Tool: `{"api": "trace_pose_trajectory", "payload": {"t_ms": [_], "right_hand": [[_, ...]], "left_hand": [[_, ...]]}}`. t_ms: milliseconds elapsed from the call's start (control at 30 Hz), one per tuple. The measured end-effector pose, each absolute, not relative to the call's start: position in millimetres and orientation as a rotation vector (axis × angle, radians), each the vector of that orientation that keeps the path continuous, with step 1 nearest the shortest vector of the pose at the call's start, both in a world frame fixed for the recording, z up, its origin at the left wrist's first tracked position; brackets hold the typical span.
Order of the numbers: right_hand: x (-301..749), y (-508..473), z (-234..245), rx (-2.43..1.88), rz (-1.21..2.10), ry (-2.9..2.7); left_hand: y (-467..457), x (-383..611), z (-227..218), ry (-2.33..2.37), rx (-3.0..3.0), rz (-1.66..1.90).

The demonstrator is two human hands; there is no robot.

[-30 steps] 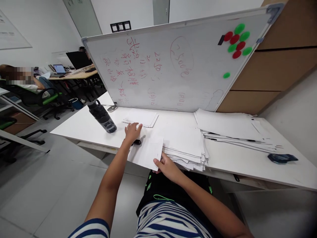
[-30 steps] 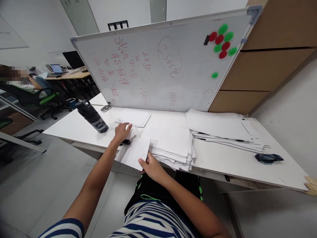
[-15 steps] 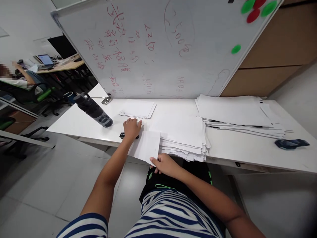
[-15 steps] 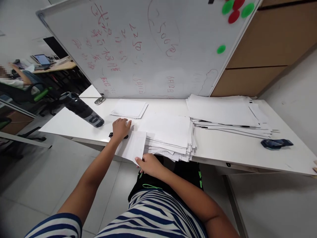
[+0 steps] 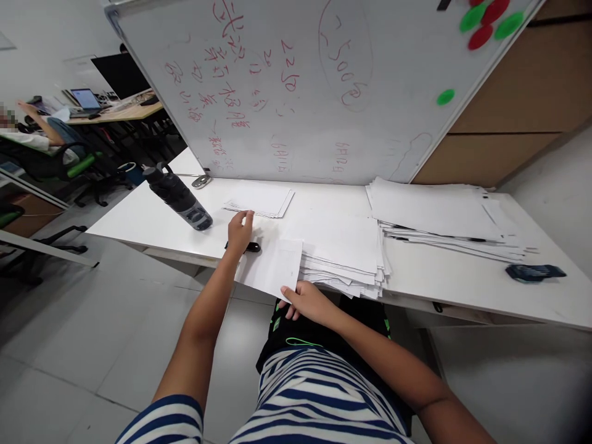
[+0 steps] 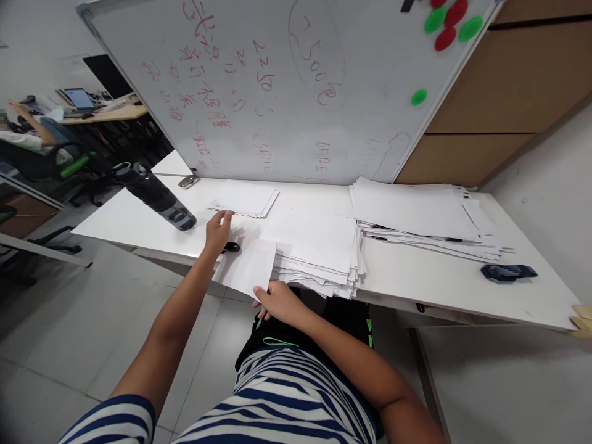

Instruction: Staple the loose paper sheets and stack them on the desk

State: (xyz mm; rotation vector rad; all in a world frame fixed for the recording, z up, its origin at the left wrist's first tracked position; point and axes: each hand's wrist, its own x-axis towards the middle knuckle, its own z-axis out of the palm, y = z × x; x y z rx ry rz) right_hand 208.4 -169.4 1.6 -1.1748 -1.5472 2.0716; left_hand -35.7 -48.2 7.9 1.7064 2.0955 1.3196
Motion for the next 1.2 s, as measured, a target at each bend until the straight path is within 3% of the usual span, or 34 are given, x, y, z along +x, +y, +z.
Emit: {"api": "trace_pose_trajectory", "payload": {"t_ms": [100, 233, 400, 500, 633, 767, 1067, 1200], "right_hand": [[207.0, -167.6, 5.1, -1.164, 2.166, -1.409], [207.8, -163.7, 14.8, -1.189, 2.100, -1.472], [228.6, -164.4, 51.4, -1.346, 1.412, -2.153], [256.2, -162.6, 70.8, -1.376, 1.089, -2.211], [297.4, -144.7, 64.3, -1.396, 1.327, -1.646], [325.6, -122.7, 33.7, -1.376, 1.355, -1.238], [333.2, -123.2, 27.0, -1.330, 1.397, -1.222], [335.0, -114.5, 35.8, -1.456, 1.145, -1.393]], "left_hand": [[-62.3, -48.4, 6.4, 2.104, 1.574, 1.524], [-81.7, -63.7, -8.1, 2.198, 1.635, 1.374], [-89.1, -68.3, -25.9, 2.204, 1.397, 1.265], [-86.5, -67.2, -29.3, 2.228, 1.315, 1.307], [-84.1, -67.1, -30.9, 2.294, 1.264, 1.325], [-83.6, -67.3, -31.7, 2.381, 1.253, 1.278], [-83.2, -64.9, -30.8, 2.406, 1.236, 1.288], [-83.5, -64.9, -31.4, 2.432, 1.244, 1.259]]}}
